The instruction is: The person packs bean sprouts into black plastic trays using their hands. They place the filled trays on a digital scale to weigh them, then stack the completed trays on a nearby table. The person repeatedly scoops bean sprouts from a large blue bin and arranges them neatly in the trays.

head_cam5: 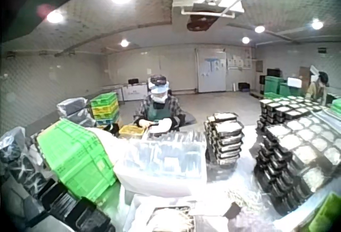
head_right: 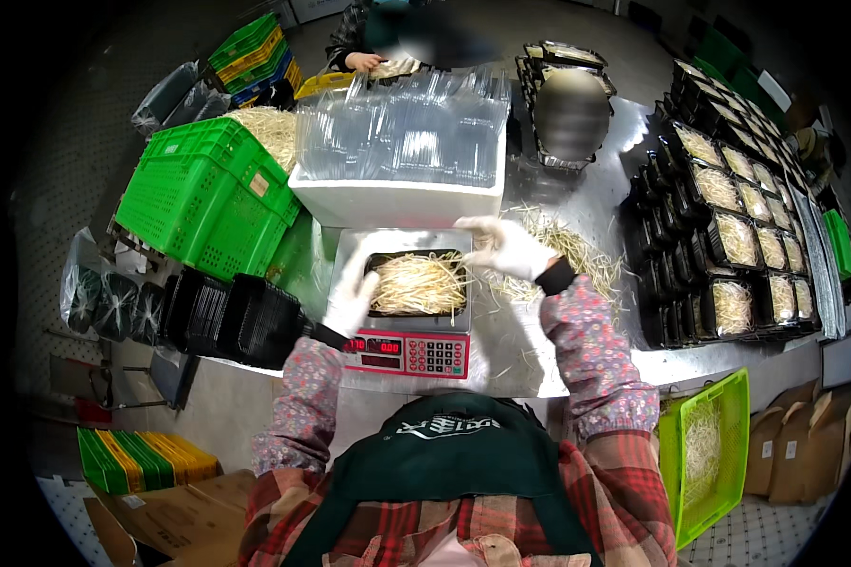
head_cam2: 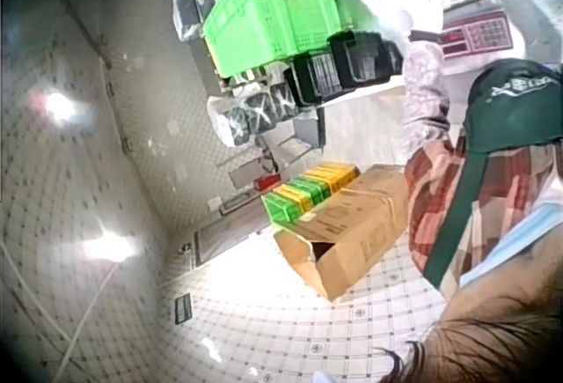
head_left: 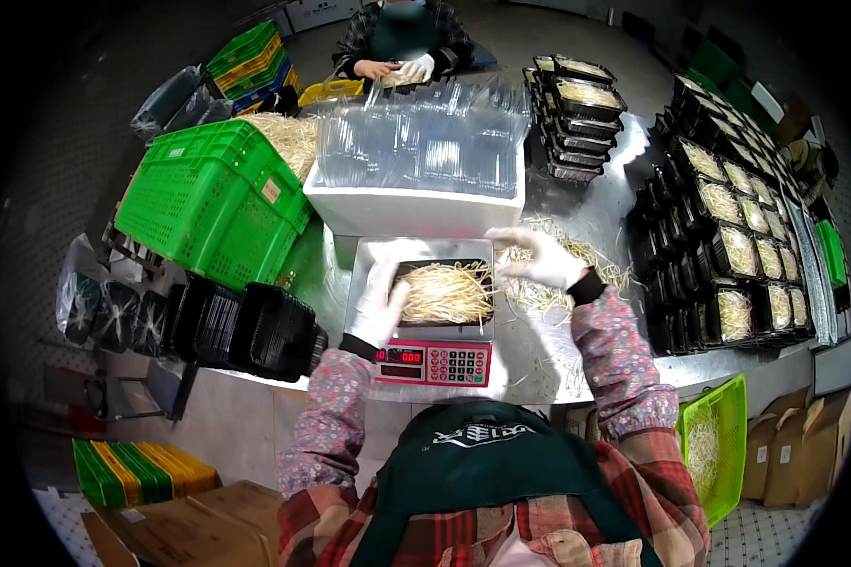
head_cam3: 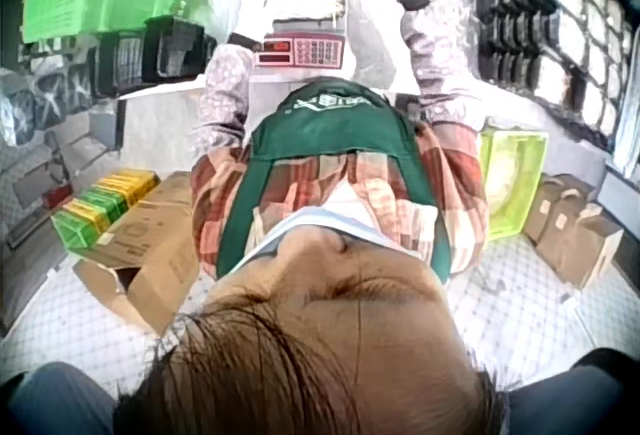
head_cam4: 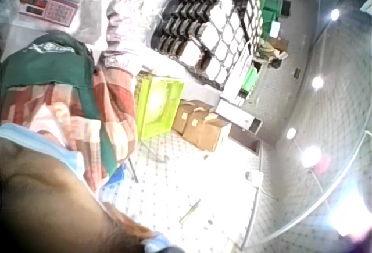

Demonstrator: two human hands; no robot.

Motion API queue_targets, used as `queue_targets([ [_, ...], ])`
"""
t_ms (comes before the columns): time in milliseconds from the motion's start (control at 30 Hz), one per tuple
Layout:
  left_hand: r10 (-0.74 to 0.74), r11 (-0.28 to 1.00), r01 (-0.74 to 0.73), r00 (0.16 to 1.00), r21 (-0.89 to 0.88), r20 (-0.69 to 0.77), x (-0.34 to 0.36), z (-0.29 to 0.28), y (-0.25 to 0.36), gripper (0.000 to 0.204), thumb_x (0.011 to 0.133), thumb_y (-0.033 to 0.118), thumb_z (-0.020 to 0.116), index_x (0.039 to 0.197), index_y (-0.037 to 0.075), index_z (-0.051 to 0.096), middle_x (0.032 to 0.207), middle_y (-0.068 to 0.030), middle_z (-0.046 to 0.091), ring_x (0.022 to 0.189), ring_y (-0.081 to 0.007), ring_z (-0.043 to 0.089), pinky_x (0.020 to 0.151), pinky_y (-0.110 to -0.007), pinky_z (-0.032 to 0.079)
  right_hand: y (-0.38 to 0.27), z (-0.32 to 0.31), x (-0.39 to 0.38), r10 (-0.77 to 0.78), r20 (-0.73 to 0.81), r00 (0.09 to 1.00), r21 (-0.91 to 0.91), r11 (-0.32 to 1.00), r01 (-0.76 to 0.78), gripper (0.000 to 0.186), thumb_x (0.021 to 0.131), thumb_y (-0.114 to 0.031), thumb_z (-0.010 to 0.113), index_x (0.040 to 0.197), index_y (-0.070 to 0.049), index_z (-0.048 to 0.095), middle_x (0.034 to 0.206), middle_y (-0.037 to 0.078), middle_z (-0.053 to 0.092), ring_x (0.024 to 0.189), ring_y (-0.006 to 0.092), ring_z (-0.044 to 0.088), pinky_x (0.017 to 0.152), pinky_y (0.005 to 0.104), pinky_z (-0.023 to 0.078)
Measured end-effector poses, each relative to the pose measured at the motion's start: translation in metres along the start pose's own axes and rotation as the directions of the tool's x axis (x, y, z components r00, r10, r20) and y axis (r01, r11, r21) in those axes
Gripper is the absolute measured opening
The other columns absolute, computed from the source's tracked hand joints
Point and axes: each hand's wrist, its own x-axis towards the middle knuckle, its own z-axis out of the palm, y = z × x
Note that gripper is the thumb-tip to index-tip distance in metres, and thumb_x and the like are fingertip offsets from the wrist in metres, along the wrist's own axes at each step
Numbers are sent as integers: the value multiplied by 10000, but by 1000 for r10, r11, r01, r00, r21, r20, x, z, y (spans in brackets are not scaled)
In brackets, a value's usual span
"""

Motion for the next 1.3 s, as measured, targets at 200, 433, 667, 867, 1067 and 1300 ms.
queue_targets([
  [200, -107, 991, 117, 983, 60, -152, 17, -50, -5, 564, 999, 155, 493, 1488, -29, 279, 1519, -205, 351, 1414, -282, 332, 1161, -340, 261, 12, 7, -17, -90, -223, 971, -371, 929, 1, 1045, 638, -470, 863, 1456, -52, 363, 1470, 275, 364, 1368, 404, 364, 1112, 456, 345],
  [433, 50, 785, -291, 910, 548, 411, 5, 37, 18, 691, 946, 404, 514, 1523, 127, 254, 1557, -134, 294, 1408, -366, 319, 1111, -566, 270, 8, 60, 17, 150, 152, 977, -673, 739, -9, 1086, 543, -543, 864, 1428, -76, 443, 1380, 290, 469, 1254, 417, 494, 1031, 406, 429],
  [667, -84, 785, -170, 924, 596, 374, 8, 42, 30, 695, 933, 355, 538, 1526, 133, 252, 1531, -121, 353, 1398, -343, 346, 1111, -543, 293, 17, 72, 7, 97, 43, 994, -640, 767, -47, 198, 712, -213, 742, 841, -66, 717, 799, 166, 686, 805, 360, 670, 728, 431, 536],
  [867, -90, 798, -170, 915, 579, 392, 6, 41, 28, 705, 938, 345, 539, 1536, 145, 226, 1563, -107, 299, 1412, -339, 323, 1117, -553, 284, -3, 14, -8, 121, -36, 992, -418, 900, -125, 152, 731, -178, 721, 823, -57, 729, 767, 170, 685, 759, 351, 671, 719, 402, 540],
  [1067, -3, 924, -92, 969, 370, 247, 4, 33, 21, 918, 823, 416, 706, 1539, 125, 211, 1552, -125, 316, 1434, -355, 285, 1144, -525, 240, -55, -19, -5, 80, -128, 989, 3, 997, -80, 190, 806, -127, 749, 938, 7, 726, 781, 130, 716, 683, 139, 653, 651, 290, 521],
  [1300, -239, 868, 209, 971, -451, -9, -23, 13, 19, 1126, 720, 138, 840, 1535, -10, 77, 1571, -201, 230, 1447, -261, 246, 1175, -360, 222, -7, 71, 21, -24, -73, 997, -351, 937, -3, 224, 835, -205, 714, 1022, -82, 721, 967, 134, 676, 907, 321, 650, 820, 392, 518],
])
